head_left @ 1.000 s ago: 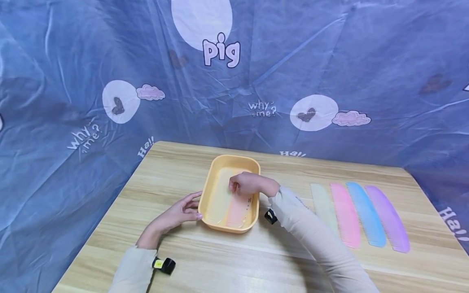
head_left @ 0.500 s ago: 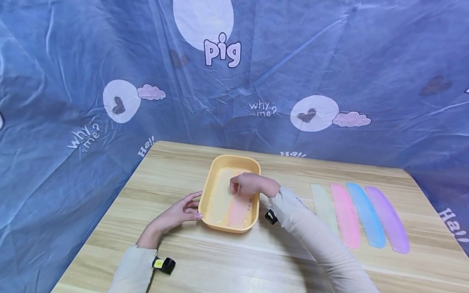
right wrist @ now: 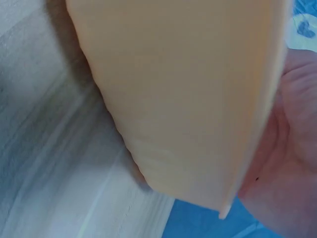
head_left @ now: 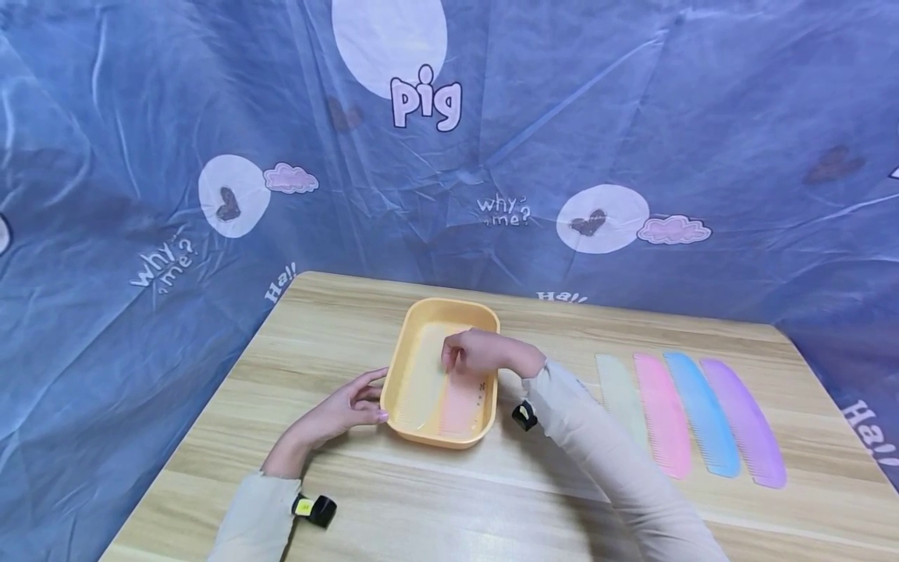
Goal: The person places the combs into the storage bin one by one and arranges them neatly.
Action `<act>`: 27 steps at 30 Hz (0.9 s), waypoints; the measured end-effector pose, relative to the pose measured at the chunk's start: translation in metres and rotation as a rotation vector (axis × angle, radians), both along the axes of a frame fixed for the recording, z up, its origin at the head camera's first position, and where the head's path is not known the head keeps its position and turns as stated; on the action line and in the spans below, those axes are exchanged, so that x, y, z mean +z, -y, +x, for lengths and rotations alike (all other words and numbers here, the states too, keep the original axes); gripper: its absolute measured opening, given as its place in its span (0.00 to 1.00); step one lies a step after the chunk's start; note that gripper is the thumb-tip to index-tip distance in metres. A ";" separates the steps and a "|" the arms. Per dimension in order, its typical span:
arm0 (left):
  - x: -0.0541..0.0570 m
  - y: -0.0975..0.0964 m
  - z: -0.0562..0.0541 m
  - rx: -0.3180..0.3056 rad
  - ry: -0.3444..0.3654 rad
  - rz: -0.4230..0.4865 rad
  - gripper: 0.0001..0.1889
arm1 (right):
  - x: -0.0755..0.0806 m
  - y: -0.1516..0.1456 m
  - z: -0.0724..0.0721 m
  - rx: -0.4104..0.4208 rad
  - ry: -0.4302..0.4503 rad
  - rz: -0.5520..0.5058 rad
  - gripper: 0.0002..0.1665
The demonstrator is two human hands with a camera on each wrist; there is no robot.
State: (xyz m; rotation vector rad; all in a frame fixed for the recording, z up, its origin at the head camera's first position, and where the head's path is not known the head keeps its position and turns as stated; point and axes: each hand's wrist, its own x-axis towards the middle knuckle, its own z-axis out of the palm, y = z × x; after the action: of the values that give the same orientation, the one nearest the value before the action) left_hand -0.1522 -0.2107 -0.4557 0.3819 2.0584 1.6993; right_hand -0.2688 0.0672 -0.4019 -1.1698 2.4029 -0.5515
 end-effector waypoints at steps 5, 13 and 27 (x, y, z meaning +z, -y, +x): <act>0.000 0.000 0.000 0.001 -0.009 -0.003 0.43 | 0.006 -0.012 -0.004 0.006 0.051 -0.123 0.13; 0.000 0.000 0.000 -0.007 -0.016 -0.012 0.44 | 0.014 -0.036 -0.011 -0.095 0.093 -0.217 0.15; 0.000 -0.007 0.000 0.035 -0.059 -0.087 0.40 | 0.018 -0.092 -0.017 -0.240 0.033 -0.311 0.18</act>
State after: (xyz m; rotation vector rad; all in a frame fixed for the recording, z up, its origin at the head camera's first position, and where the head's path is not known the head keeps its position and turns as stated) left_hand -0.1520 -0.2036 -0.4561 0.3748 2.1849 1.6305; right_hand -0.2856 0.1597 -0.3839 -0.9807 2.5073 -1.0439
